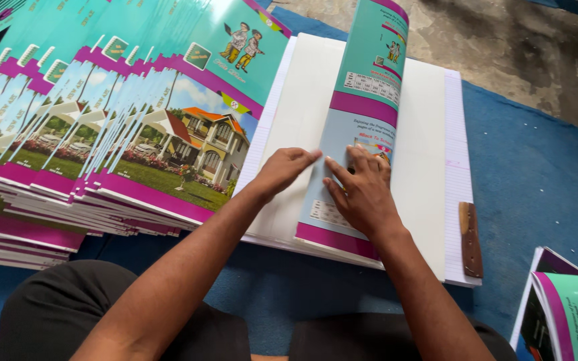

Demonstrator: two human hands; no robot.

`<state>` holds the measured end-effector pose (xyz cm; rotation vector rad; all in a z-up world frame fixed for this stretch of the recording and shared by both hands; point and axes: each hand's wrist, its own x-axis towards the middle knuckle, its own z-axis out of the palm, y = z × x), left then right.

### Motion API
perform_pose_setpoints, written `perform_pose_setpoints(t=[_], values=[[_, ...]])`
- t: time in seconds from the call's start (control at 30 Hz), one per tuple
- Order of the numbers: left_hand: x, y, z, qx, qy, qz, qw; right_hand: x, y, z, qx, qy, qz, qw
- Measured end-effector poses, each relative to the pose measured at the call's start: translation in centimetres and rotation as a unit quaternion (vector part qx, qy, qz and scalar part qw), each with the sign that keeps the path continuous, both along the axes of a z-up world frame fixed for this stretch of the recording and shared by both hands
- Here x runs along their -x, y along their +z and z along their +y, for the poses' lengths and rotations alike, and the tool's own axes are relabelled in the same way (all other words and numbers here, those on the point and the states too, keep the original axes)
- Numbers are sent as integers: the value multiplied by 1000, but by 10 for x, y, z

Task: The person sits on a blue mat and repeatedly folds the cover of a booklet onto its inner pages, then presses the spine with a small wooden block to crease the fold. The person handles multiple identical booklets in a stack, processing them one at a time.

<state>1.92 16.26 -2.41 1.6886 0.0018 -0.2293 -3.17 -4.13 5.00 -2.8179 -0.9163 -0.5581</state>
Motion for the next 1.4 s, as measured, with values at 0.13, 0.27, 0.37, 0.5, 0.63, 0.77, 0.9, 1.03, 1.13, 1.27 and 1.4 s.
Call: perform_pose_setpoints(t=[0.13,0.27,0.37,0.5,0.63,0.77,0.9,1.03,1.13,1.27,1.4], values=[[-2,-3,-2,5,8,27,1000,-10,-4,9,-3,7,22,1000],[-9,-6,-1,14,16,19,1000,-30,-3,3,-38,-31,59,997],[-12,-10,0,16,11,42,999,-58,0,-14,-100,-78,42,991],[-16,-16,2,15,20,90,996,-98,2,-36,-87,-169,120,974],[-25,-14,-2,-201,170,-82,961,-110,-16,-37,-67,-207,226,949],[-28,-1,2,-281,142,29,949,-111,-33,-30,-59,-218,239,944],[-24,17,0,-298,136,26,945,-112,-39,-22,-46,-226,235,944],[-23,25,-7,-335,134,0,933,-113,-41,-19,-26,-225,231,946],[-24,25,-9,-340,134,10,931,-114,-44,-16,-10,-225,226,948],[-24,25,-8,-342,136,14,930,-114,-48,-12,4,-214,207,955],[-23,24,-7,-336,134,21,932,-114,-51,-11,16,-205,193,959]])
